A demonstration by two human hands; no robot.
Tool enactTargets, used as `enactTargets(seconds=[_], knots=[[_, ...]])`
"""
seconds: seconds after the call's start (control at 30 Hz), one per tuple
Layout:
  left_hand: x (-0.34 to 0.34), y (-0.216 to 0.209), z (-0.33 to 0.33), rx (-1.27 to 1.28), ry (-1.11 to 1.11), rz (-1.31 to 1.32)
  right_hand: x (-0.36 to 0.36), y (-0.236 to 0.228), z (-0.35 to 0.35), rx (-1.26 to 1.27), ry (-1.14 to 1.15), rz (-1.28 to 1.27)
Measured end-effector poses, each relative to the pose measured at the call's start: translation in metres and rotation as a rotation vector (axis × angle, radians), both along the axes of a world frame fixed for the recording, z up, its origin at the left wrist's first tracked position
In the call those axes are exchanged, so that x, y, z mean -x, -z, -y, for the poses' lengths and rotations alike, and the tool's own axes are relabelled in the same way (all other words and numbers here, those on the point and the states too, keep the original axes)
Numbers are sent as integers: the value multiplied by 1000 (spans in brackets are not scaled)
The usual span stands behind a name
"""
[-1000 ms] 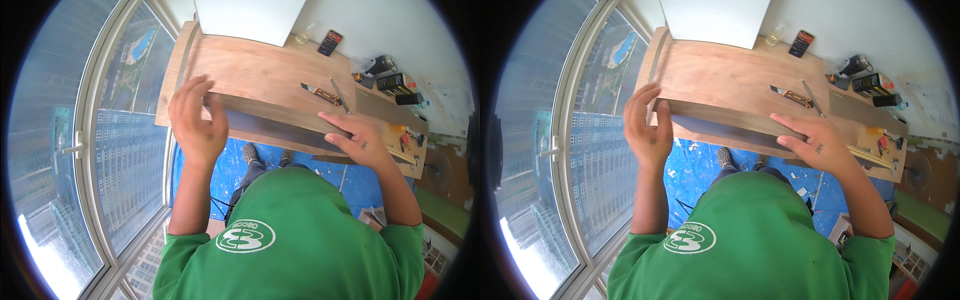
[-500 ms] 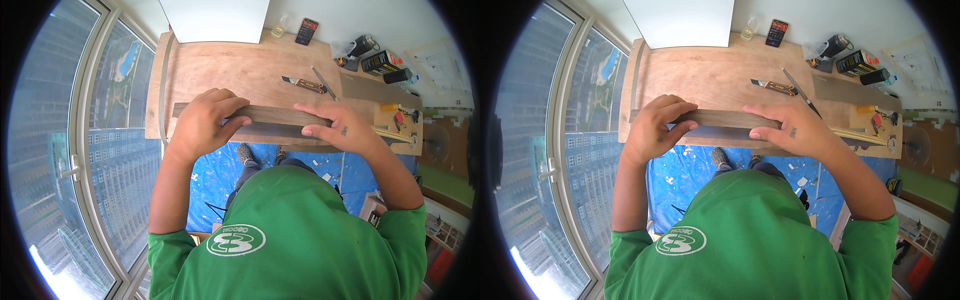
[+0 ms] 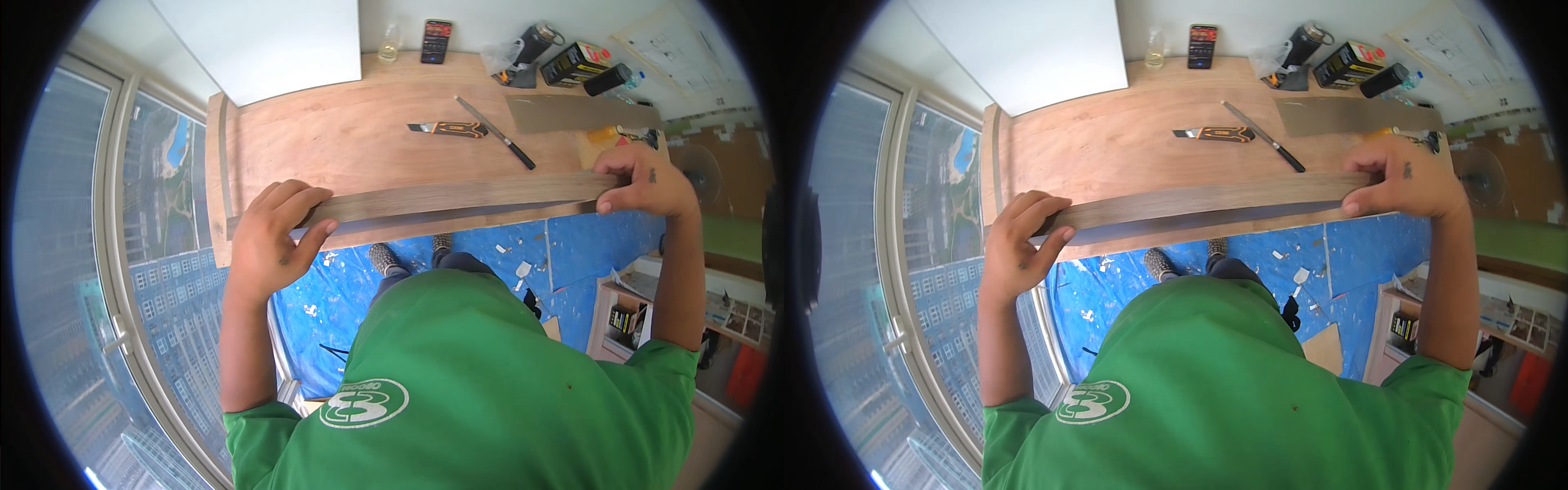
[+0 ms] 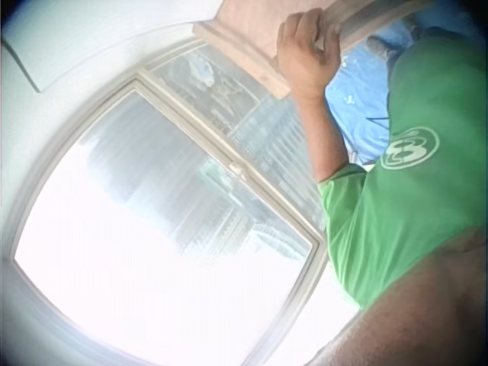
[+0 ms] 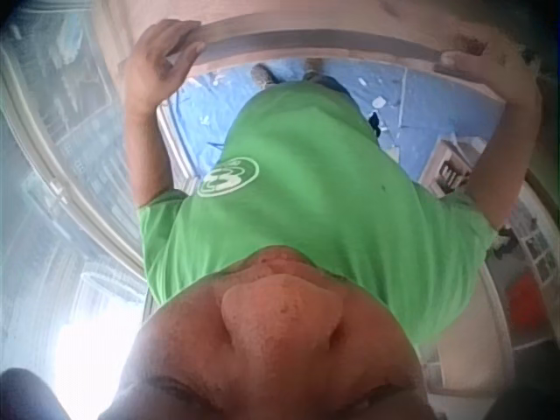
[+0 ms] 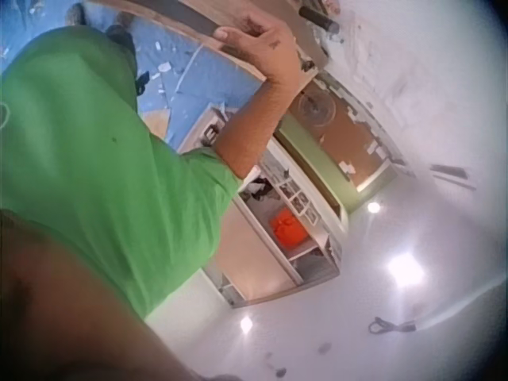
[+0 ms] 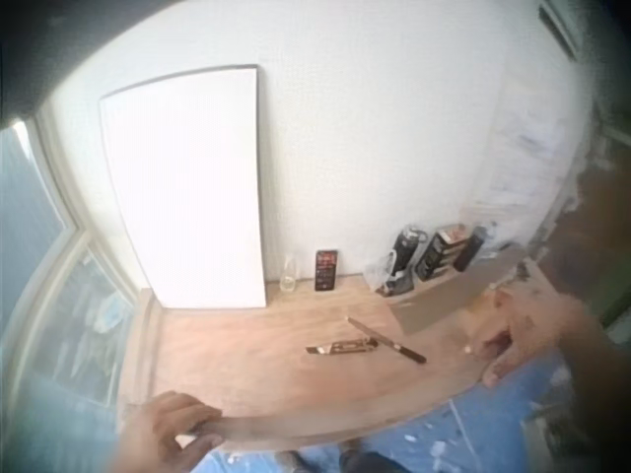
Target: The person aligns a thin wooden strip along the edge of a larger board, then uses a hammer to tap the strip into place. They flip the board and repeat the process on the opposite edge, securing the strip with additional hammer taps.
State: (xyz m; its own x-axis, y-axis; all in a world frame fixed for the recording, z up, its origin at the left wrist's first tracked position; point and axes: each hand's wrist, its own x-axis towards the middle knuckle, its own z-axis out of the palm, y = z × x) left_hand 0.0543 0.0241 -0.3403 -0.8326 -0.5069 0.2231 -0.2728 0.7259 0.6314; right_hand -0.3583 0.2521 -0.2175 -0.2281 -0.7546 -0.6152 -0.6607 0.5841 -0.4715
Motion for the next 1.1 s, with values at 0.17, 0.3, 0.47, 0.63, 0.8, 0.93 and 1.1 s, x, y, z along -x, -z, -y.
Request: enactTargets(seconds=[0.17, 0.3, 0.47, 0.63, 0.8, 0.93, 1.1], knots=[[20, -12, -3, 42, 71, 132, 34, -19, -14, 80, 1, -43], [42, -3, -7, -82, 94, 116, 46, -24, -19, 175, 80, -68], [41, 3, -9, -45, 60, 117, 58, -7, -28, 220, 91, -15], [38, 7, -16, 7, 40, 90, 62, 25, -36, 114, 68, -36], [38, 5, -16, 49, 49, 83, 60, 47, -42, 97, 109, -47], [40, 5, -14, 70, 76, 94, 63, 57, -43, 108, 93, -72], [42, 4, -15, 82, 67, 103, 72, 58, -48, 133, 91, 90]])
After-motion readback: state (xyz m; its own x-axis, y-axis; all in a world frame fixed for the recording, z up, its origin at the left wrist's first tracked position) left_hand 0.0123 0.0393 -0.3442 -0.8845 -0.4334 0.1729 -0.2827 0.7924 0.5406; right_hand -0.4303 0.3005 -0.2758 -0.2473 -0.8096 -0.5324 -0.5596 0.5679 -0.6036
